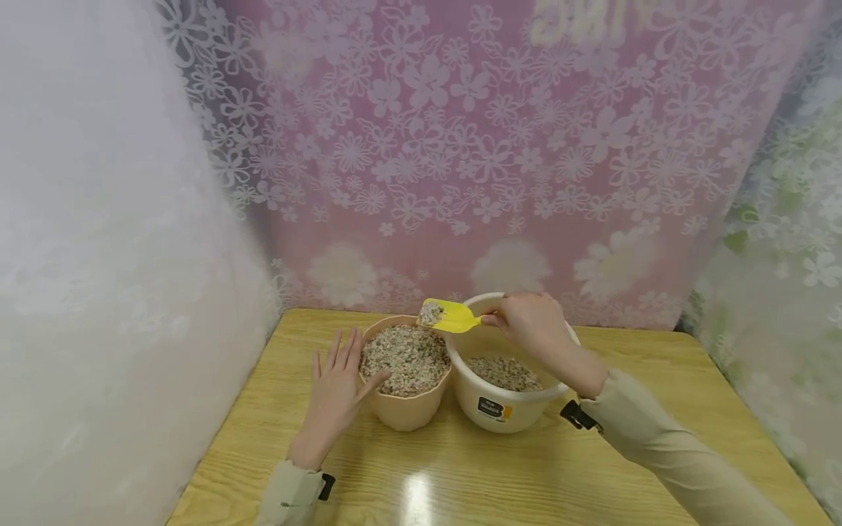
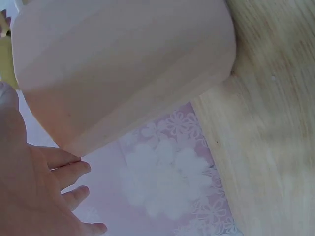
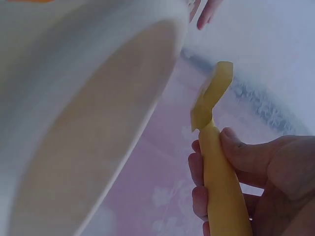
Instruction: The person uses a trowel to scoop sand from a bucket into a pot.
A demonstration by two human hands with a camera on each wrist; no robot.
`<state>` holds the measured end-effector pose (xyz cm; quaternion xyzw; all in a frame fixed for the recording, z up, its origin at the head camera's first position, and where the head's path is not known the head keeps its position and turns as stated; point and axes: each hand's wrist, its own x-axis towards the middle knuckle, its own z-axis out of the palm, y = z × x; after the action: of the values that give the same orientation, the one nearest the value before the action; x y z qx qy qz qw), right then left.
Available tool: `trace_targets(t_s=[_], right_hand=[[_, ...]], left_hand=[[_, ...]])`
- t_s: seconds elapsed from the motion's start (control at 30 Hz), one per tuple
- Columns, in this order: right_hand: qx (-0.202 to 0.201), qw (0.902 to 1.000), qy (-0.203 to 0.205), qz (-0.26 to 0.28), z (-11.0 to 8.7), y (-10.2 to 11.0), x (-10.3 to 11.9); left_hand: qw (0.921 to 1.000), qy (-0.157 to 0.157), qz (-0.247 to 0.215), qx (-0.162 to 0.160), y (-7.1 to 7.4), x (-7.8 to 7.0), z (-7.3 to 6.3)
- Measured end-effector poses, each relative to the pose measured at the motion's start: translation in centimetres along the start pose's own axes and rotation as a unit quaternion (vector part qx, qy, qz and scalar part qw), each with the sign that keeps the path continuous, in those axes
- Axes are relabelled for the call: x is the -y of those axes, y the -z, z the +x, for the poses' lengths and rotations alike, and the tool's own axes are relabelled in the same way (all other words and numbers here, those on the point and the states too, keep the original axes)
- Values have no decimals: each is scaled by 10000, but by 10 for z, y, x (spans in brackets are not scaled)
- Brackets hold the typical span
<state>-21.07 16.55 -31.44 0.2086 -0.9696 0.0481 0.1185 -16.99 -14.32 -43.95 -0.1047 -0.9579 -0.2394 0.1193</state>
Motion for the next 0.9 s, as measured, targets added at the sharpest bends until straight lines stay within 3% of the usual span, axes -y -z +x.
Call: trace_targets(t_s=[0.4, 0.9], right_hand=[[501, 9953, 699, -446, 28, -27, 58], [398, 9887, 380, -1391, 48, -35, 82]], left_hand=[[10000, -8, 29, -27, -1, 5, -6], [10000, -12, -29, -87, -5, 8, -5]])
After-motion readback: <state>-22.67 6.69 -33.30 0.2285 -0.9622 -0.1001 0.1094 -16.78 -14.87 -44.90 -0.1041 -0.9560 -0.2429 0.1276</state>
